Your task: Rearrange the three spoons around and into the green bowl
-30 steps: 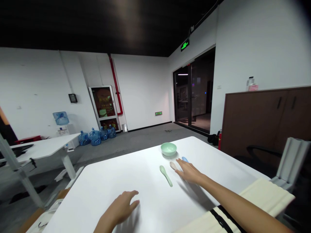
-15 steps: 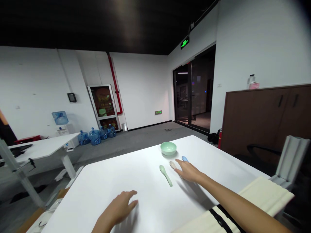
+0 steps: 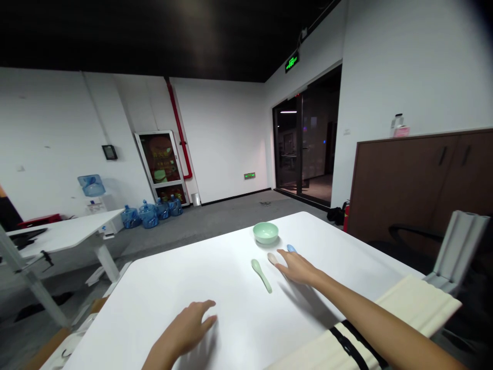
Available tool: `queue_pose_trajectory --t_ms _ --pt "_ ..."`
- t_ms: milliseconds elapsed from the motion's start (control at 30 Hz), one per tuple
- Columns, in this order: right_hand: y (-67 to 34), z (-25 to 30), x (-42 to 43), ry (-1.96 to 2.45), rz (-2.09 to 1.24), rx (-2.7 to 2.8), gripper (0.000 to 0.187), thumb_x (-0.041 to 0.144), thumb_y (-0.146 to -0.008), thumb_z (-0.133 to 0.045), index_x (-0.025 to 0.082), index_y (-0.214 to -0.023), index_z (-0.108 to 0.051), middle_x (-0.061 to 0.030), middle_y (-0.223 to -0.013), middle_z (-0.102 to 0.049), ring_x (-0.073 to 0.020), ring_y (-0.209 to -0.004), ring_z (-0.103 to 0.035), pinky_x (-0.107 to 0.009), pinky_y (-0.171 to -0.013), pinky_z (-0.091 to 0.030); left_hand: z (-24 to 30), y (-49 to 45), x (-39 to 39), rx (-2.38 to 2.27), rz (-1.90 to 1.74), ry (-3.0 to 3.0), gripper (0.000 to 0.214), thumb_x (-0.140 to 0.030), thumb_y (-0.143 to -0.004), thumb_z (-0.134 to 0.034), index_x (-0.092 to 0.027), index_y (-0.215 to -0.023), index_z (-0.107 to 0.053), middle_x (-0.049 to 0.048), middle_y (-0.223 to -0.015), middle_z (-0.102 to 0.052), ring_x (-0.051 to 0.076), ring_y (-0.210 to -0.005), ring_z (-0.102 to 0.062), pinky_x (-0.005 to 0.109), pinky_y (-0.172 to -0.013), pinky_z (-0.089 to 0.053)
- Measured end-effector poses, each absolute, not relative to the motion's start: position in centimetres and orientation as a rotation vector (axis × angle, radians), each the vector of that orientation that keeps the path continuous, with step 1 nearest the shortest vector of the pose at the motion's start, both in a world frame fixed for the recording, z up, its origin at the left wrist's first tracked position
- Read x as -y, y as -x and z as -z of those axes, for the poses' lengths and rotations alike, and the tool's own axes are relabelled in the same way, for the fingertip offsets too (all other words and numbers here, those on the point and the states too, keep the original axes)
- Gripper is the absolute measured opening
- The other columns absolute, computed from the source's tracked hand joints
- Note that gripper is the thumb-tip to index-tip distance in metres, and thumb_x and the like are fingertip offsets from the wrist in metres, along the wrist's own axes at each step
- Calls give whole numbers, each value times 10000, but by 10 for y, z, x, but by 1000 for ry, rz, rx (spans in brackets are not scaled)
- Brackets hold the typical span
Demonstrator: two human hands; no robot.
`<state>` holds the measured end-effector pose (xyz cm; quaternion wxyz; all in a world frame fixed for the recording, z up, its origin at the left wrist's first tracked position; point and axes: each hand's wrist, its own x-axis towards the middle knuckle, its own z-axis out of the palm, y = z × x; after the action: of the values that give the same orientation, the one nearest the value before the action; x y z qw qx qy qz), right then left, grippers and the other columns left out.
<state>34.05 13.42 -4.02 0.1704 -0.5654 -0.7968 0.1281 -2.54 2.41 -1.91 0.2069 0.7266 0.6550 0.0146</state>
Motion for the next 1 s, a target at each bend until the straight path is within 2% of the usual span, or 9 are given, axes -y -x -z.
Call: queue_pose_trajectory --t_ms 267,600,867,1000 --pt "-340 39 -133 1605 -383 2260 567 500 -907 -402 161 -1359 -448 -133 -1084 -660 -288 -1072 -571 -310 -787 -377 15 22 -22 -1833 -48 -2025 561 -585 -854 -394 -308 -1327 -516 60 -1331 -574 263 -1204 -535 395 -1011 -401" --pt "-340 40 -134 1643 -414 2248 569 478 -904 -418 148 -1367 -442 -135 -1049 -659 -301 -1098 -563 -310 -788 -383 17 24 -23 -1822 -44 -2034 565 -583 -855 -395 -297 -1326 -520 71 -1324 -578 268 -1208 -532 403 -1016 -398" --pt "-341 43 -136 1637 -431 2246 575 502 -896 -423 163 -1358 -461 -156 -1183 -625 -291 -1080 -577 -319 -796 -405 18 25 -24 -1825 -33 -2030 570 -598 -854 -392 -314 -1334 -508 62 -1340 -566 269 -1221 -520 409 -1019 -391" --pt "-342 44 -136 1637 -461 2265 556 504 -889 -443 156 -1318 -504 -161 -1172 -633 -290 -1063 -587 -322 -811 -401 17 23 -24 -1819 -40 -2044 578 -604 -847 -395 -306 -1327 -518 57 -1326 -583 275 -1208 -533 392 -1006 -403"
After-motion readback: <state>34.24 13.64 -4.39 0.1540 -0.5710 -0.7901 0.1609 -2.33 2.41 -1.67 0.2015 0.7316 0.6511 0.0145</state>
